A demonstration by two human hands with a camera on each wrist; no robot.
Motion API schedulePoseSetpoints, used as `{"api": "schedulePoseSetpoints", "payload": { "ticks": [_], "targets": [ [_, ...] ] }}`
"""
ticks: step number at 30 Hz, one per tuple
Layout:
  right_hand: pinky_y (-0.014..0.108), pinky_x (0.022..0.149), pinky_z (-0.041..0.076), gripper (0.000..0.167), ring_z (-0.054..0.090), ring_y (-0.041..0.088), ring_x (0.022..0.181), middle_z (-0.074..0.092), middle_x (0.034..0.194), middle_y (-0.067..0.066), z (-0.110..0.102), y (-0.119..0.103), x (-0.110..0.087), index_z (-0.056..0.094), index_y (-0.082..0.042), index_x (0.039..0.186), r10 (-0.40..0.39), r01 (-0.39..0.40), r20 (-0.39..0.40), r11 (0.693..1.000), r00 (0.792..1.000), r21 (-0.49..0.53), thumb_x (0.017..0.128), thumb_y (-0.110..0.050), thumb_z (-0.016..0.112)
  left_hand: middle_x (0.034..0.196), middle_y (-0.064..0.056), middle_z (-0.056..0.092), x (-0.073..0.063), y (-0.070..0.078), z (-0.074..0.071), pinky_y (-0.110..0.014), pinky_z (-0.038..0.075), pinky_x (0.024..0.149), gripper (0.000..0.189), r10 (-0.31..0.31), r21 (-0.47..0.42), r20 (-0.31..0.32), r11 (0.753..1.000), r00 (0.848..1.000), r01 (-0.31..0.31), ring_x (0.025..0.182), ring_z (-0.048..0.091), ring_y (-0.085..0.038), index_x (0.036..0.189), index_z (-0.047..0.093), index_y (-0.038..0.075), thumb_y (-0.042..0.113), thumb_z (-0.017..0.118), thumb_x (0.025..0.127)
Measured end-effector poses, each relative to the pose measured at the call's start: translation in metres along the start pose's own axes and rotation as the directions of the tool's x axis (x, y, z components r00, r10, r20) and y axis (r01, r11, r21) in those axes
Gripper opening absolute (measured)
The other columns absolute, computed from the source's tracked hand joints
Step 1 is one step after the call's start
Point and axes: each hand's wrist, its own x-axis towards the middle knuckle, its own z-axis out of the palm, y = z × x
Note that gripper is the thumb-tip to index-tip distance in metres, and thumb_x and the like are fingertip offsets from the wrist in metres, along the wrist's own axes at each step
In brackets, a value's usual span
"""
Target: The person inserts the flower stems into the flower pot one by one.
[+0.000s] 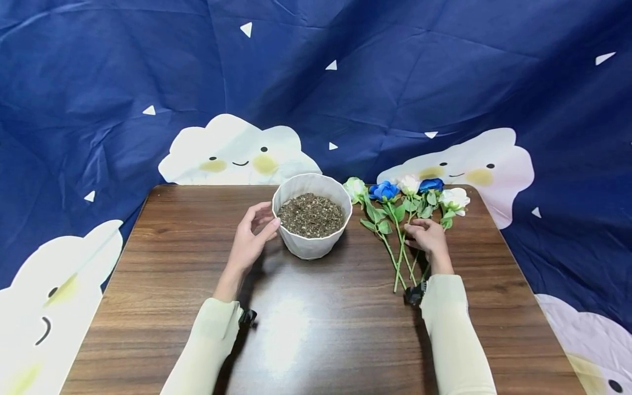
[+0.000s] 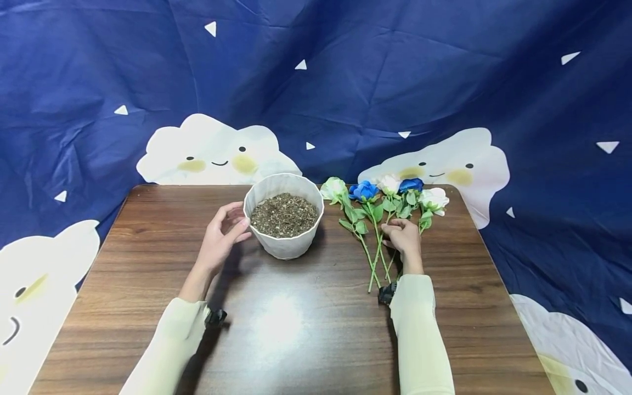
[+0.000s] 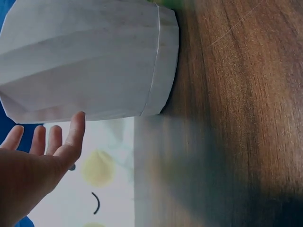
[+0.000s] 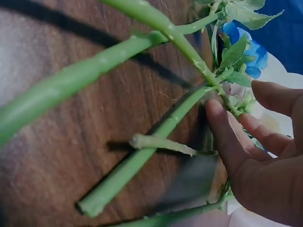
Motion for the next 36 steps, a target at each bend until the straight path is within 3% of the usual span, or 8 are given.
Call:
{"api": "schedulePoseSetpoints", "payload": {
  "ticks": [10,18,27,36],
  "targets": [
    [0.031,0.082,0.060,0.055,0.067,0.008,0.085,0.061,0.118,0.013,0.002,0.003,0.008,0.040,0.008,0.149,0.039,-0.039,0.020,0.999,0.999,-0.003,0.100,-0.007,0.060,0.134,-0.019,0.051,0.004,0.001,0.000,-0.055,0.056,0.091,0.053,-0.041,0.002,0.015,0.999,0.999,0.041,0.114,0.054,-0.026,0.145,0.049,0.005,0.008,0.068,0.096],
    [0.028,0.080,0.060,0.057,0.062,0.007,0.087,0.053,0.131,0.020,-0.005,0.000,0.009,0.035,0.005,0.153,0.051,-0.051,0.057,0.999,0.997,0.008,0.100,-0.005,0.054,0.135,-0.019,0.049,0.006,0.002,0.001,-0.049,0.057,0.092,0.055,-0.087,-0.062,0.043,0.994,0.995,0.089,0.113,0.054,-0.022,0.148,0.046,0.005,0.005,0.066,0.097],
    [0.028,0.081,0.060,0.059,0.062,0.009,0.092,0.060,0.116,0.005,-0.008,-0.008,0.004,0.034,0.001,0.155,0.045,-0.056,0.078,0.989,0.996,0.134,0.101,-0.007,0.056,0.133,-0.018,0.049,0.007,0.003,0.000,-0.046,0.059,0.088,0.054,-0.109,-0.093,0.040,0.989,0.993,0.113,0.110,0.055,-0.020,0.147,0.048,0.006,0.005,0.066,0.096],
    [0.030,0.081,0.060,0.059,0.066,0.014,0.097,0.064,0.113,0.004,-0.005,-0.010,0.002,0.033,-0.001,0.153,0.029,-0.062,0.113,0.951,0.993,0.302,0.101,-0.005,0.060,0.135,-0.022,0.048,0.009,0.003,0.000,-0.049,0.057,0.091,0.054,-0.113,-0.097,0.057,0.988,0.992,0.118,0.110,0.056,-0.020,0.147,0.047,0.005,0.004,0.066,0.096]
  ]
}}
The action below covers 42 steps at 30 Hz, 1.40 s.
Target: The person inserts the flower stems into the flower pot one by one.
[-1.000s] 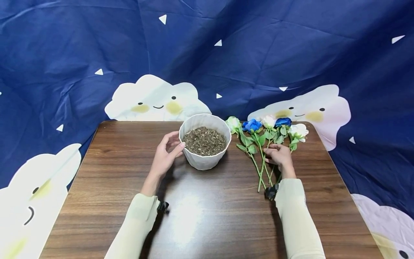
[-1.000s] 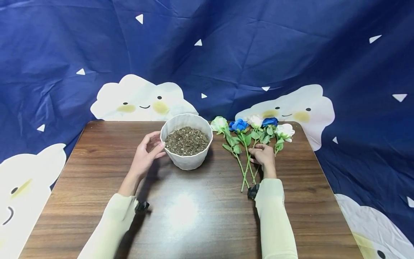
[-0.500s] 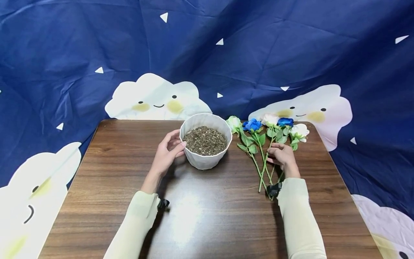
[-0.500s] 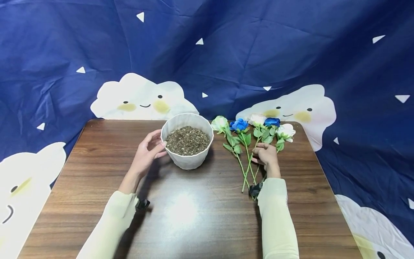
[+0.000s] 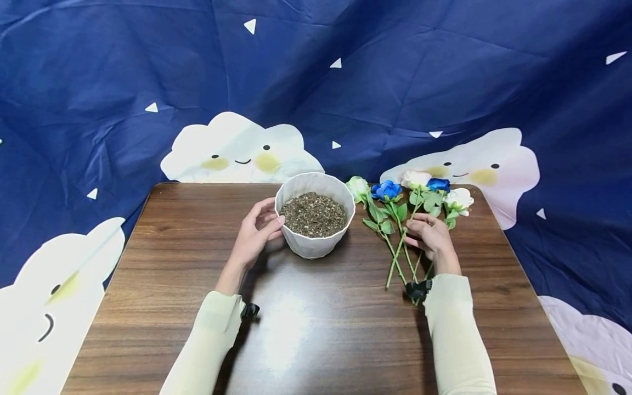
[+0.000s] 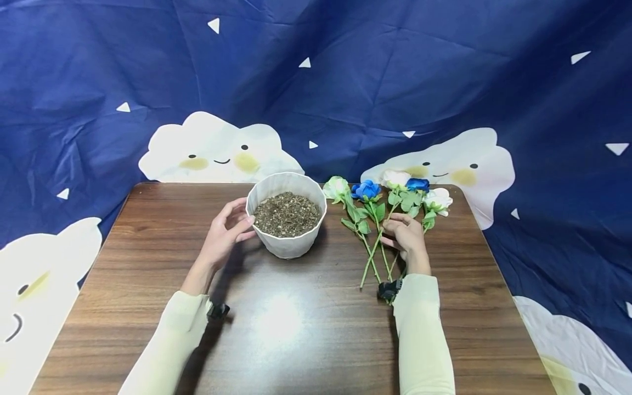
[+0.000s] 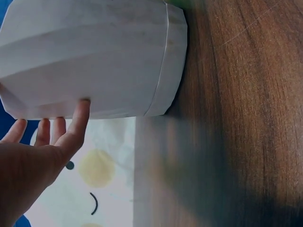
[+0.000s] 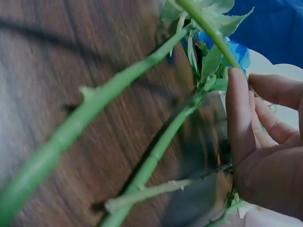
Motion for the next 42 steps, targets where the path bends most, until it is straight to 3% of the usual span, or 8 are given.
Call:
{"api": "schedulePoseSetpoints", "payload": {
  "ticks": [5,9,14,20,24,32,42],
  "targets": [
    [0.031,0.079,0.061,0.061,0.066,0.013,0.096,0.066,0.110,0.000,0.003,0.000,-0.001,0.033,-0.006,0.153,-0.011,0.005,0.039,0.989,0.999,0.151,0.100,-0.002,0.061,0.136,-0.023,0.047,0.001,0.000,-0.001,-0.054,0.055,0.093,0.055,-0.006,0.004,0.010,1.000,1.000,0.006,0.110,0.056,-0.020,0.147,0.046,0.005,0.005,0.065,0.096],
    [0.033,0.075,0.062,0.046,0.068,0.014,0.090,0.069,0.101,0.000,0.008,0.000,-0.004,0.041,-0.007,0.140,-0.052,0.036,0.055,0.966,0.997,0.257,0.099,0.002,0.060,0.136,-0.023,0.048,0.000,0.000,-0.001,-0.053,0.055,0.093,0.055,-0.008,-0.005,0.010,1.000,1.000,0.008,0.110,0.056,-0.020,0.147,0.046,0.005,0.005,0.066,0.096],
    [0.034,0.071,0.062,0.031,0.070,0.015,0.083,0.072,0.092,-0.001,0.012,0.000,-0.006,0.044,-0.010,0.125,-0.106,0.084,0.054,0.945,0.993,0.317,0.100,0.004,0.057,0.137,-0.023,0.047,0.002,-0.001,-0.001,-0.051,0.056,0.092,0.054,-0.004,-0.012,0.012,1.000,1.000,0.004,0.110,0.057,-0.019,0.147,0.046,0.005,0.004,0.065,0.096],
    [0.035,0.071,0.062,0.031,0.073,0.020,0.090,0.069,0.097,0.004,0.016,-0.003,-0.008,0.043,-0.010,0.122,-0.188,0.156,0.052,0.917,0.981,0.366,0.099,0.006,0.058,0.137,-0.025,0.046,0.003,-0.002,-0.001,-0.050,0.057,0.092,0.054,0.000,-0.022,0.019,1.000,1.000,0.001,0.110,0.056,-0.019,0.147,0.045,0.004,0.003,0.065,0.096],
    [0.035,0.072,0.062,0.032,0.073,0.022,0.093,0.067,0.102,0.007,0.019,-0.006,-0.011,0.040,-0.009,0.123,-0.250,0.210,0.053,0.897,0.967,0.390,0.099,0.007,0.056,0.136,-0.024,0.047,0.002,-0.001,-0.001,-0.047,0.058,0.089,0.054,-0.002,-0.031,0.019,1.000,1.000,0.003,0.109,0.057,-0.020,0.146,0.045,0.005,0.003,0.065,0.096],
    [0.038,0.069,0.062,0.032,0.074,0.024,0.087,0.069,0.098,0.009,0.027,-0.020,-0.020,0.042,-0.008,0.119,-0.354,0.286,0.066,0.840,0.933,0.460,0.097,0.011,0.056,0.137,-0.024,0.046,0.001,0.000,-0.001,-0.047,0.058,0.089,0.055,-0.007,-0.034,0.027,0.999,1.000,0.008,0.110,0.057,-0.020,0.147,0.045,0.006,0.003,0.065,0.096],
    [0.036,0.062,0.062,0.037,0.074,0.023,0.085,0.069,0.098,0.010,0.036,-0.038,-0.030,0.044,0.000,0.128,-0.451,0.347,0.097,0.790,0.887,0.505,0.096,0.014,0.057,0.137,-0.023,0.046,0.001,0.000,0.000,-0.048,0.057,0.090,0.056,-0.013,-0.028,0.022,1.000,1.000,0.013,0.110,0.055,-0.020,0.147,0.045,0.006,0.004,0.065,0.096]
  ]
}}
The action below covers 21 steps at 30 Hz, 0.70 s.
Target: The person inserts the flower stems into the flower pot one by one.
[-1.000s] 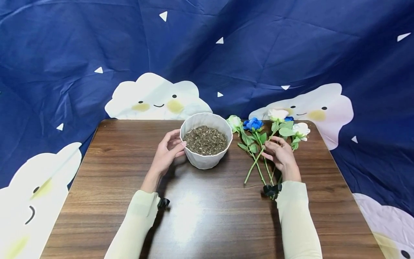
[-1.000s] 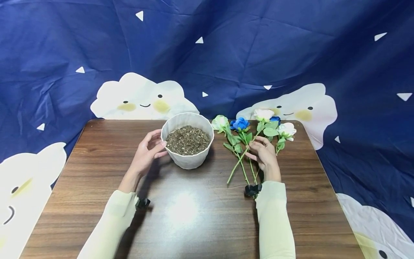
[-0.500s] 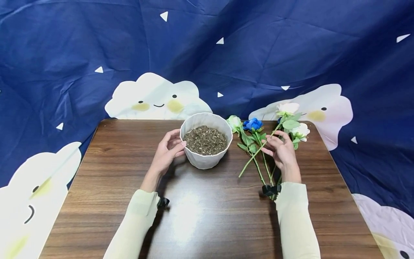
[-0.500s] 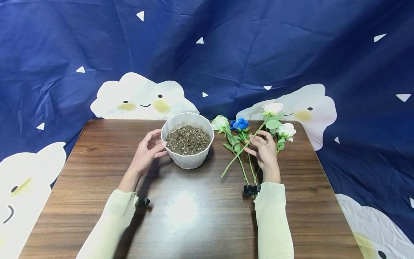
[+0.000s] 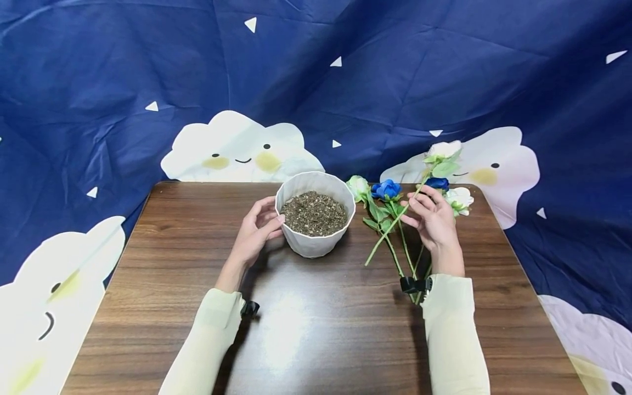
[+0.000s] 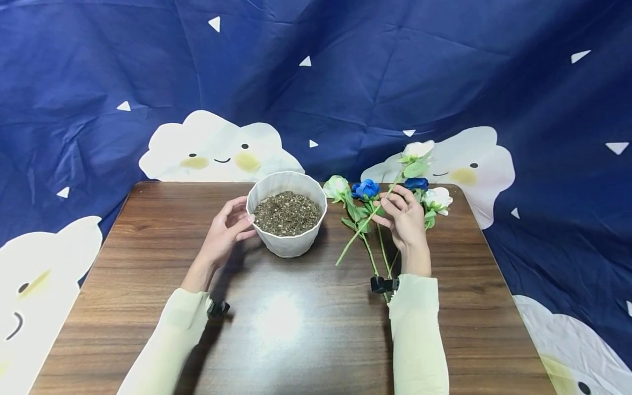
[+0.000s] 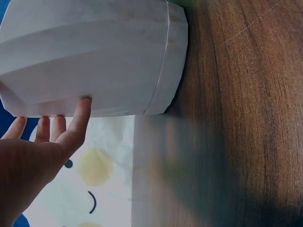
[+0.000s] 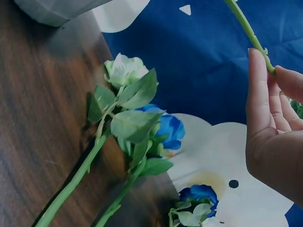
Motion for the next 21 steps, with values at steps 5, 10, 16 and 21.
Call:
{"api": "schedulePoseSetpoints", "payload": {
  "ticks": [5,10,16,21],
  "targets": [
    [0.036,0.062,0.062,0.038,0.074,0.024,0.084,0.069,0.099,0.011,0.008,-0.004,0.000,0.043,0.001,0.129,-0.020,0.020,0.017,1.000,1.000,0.019,0.096,0.014,0.057,0.137,-0.022,0.046,0.000,0.000,0.000,-0.045,0.058,0.089,0.056,0.000,-0.008,0.003,1.000,1.000,0.000,0.110,0.055,-0.019,0.148,0.044,0.005,0.004,0.065,0.095],
    [0.037,0.062,0.062,0.036,0.073,0.026,0.083,0.070,0.097,0.012,0.018,-0.006,0.000,0.044,0.000,0.125,-0.050,0.049,0.020,0.998,0.999,0.050,0.096,0.016,0.056,0.136,-0.022,0.046,0.000,0.000,-0.001,-0.046,0.058,0.089,0.056,-0.001,-0.012,0.003,1.000,1.000,0.001,0.110,0.055,-0.019,0.148,0.044,0.005,0.004,0.065,0.096],
    [0.037,0.062,0.062,0.033,0.073,0.026,0.082,0.069,0.095,0.014,0.035,-0.012,0.002,0.046,-0.005,0.119,-0.072,0.072,0.019,0.997,0.997,0.038,0.095,0.015,0.057,0.136,-0.022,0.046,0.001,0.000,-0.001,-0.046,0.058,0.090,0.056,-0.001,-0.010,0.003,1.000,1.000,0.001,0.111,0.055,-0.019,0.148,0.044,0.006,0.004,0.065,0.096],
    [0.038,0.061,0.062,0.033,0.073,0.025,0.080,0.068,0.094,0.013,0.045,-0.014,0.004,0.044,-0.006,0.118,-0.087,0.087,-0.015,0.996,0.996,0.015,0.095,0.013,0.059,0.137,-0.022,0.046,0.000,0.000,-0.002,-0.047,0.057,0.091,0.056,-0.005,-0.014,0.012,1.000,1.000,0.005,0.111,0.055,-0.019,0.148,0.044,0.006,0.004,0.064,0.096]
  ]
}}
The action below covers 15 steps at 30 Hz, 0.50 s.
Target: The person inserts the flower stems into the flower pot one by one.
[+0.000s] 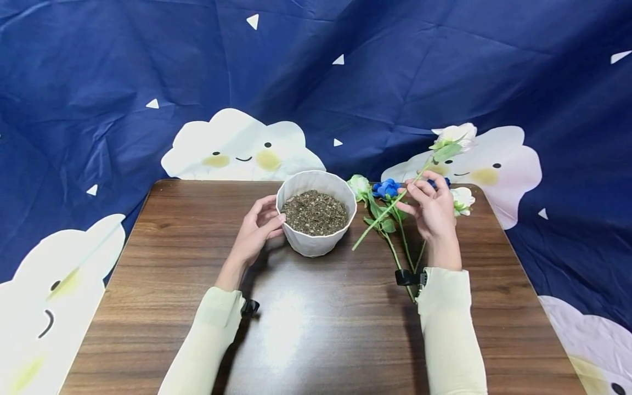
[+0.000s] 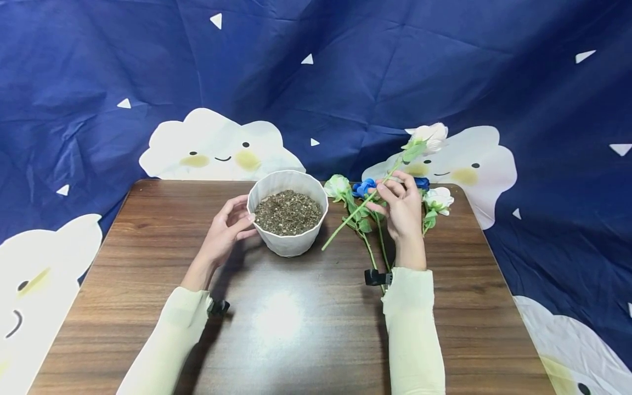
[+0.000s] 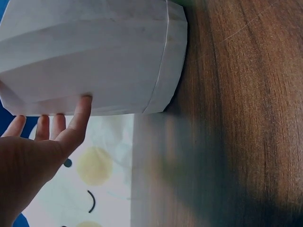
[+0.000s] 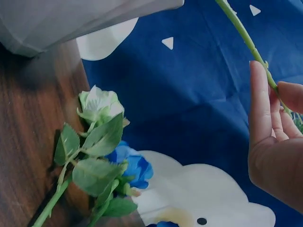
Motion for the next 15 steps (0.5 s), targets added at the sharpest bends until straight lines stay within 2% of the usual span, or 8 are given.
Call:
{"api": "schedulePoseSetpoints", "payload": {
  "ticks": [15],
  "targets": [
    [0.040,0.060,0.061,0.029,0.072,0.027,0.078,0.064,0.088,0.015,0.041,-0.011,0.003,0.045,-0.005,0.121,-0.149,0.150,-0.012,0.988,0.989,0.049,0.098,0.008,0.057,0.140,-0.023,0.044,0.000,-0.003,0.000,-0.044,0.058,0.090,0.056,0.012,-0.002,0.010,1.000,1.000,-0.012,0.111,0.055,-0.020,0.149,0.043,0.007,0.005,0.064,0.097]
  ]
}}
